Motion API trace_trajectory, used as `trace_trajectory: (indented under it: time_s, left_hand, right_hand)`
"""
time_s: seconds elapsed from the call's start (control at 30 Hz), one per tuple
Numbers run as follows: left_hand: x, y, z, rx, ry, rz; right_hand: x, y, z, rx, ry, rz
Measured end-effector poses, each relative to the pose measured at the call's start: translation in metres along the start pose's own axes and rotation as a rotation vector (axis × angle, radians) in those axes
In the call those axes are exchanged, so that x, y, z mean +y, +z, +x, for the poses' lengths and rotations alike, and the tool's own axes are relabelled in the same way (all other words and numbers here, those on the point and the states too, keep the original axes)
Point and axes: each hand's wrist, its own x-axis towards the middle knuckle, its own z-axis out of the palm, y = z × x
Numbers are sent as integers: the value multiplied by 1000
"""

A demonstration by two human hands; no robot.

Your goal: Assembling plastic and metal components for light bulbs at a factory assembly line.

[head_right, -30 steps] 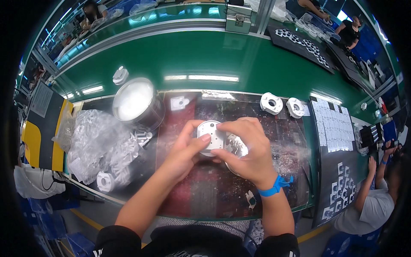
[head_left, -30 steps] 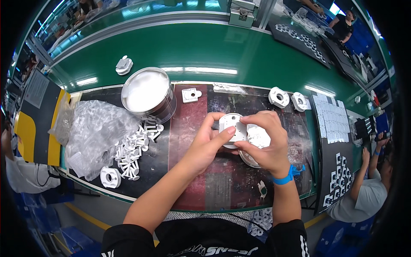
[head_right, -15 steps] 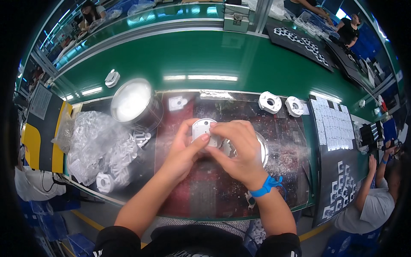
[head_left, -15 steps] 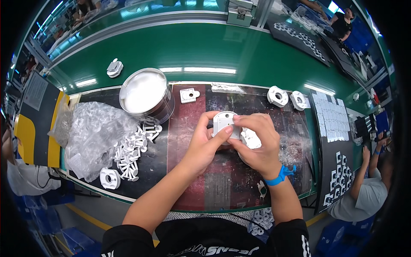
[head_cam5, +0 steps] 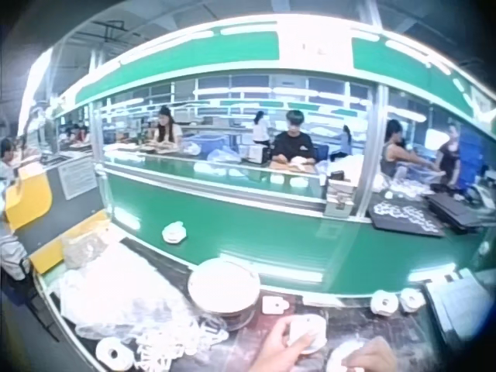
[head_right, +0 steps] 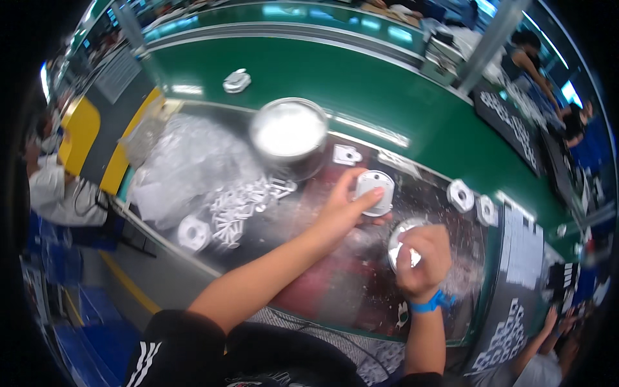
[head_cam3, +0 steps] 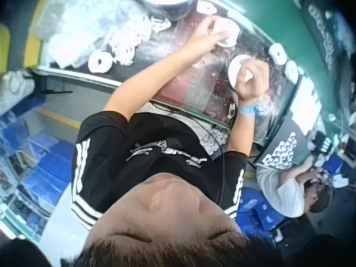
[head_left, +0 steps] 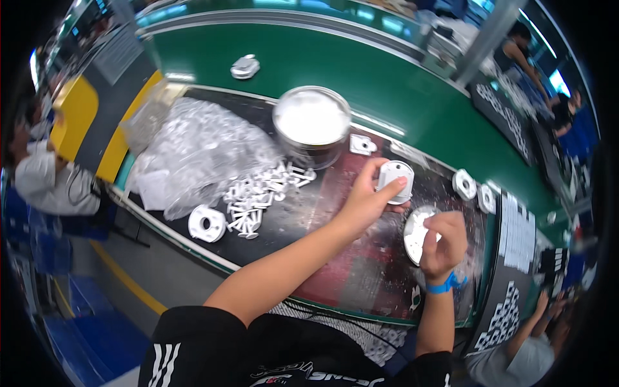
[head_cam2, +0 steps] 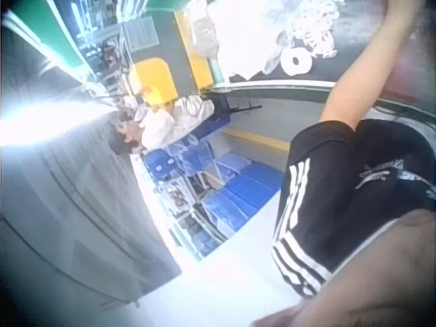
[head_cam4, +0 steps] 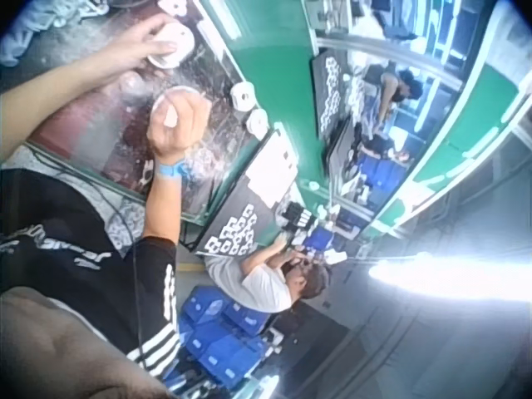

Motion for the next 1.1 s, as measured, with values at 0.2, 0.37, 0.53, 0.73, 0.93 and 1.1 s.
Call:
trace_trajectory:
  time_s: [0.2,0.37,0.53,0.73,0.93,1.1]
  left_hand:
    - [-8,-15,12,66,-33,-151]
    - [2,-15,0,48,1,-180]
    - [-14,-14,18,101,-38,-151]
    - [-18,-9,22,84,-46,-203]
    - [-4,-20,15,104,-27,-162]
    - [-1,-14,12,80,-15,-136]
  right_hand:
    - [-84,67,58,-499,-175,49]
    - [-85,138,75,-621,-134,6]
    - [-69,181,73,-703,-69,30]
    - [-77,153,74,-654,62,232]
    - [-76,41,46,-450,519,384]
    - [-28,-44,-10,-30,772,166]
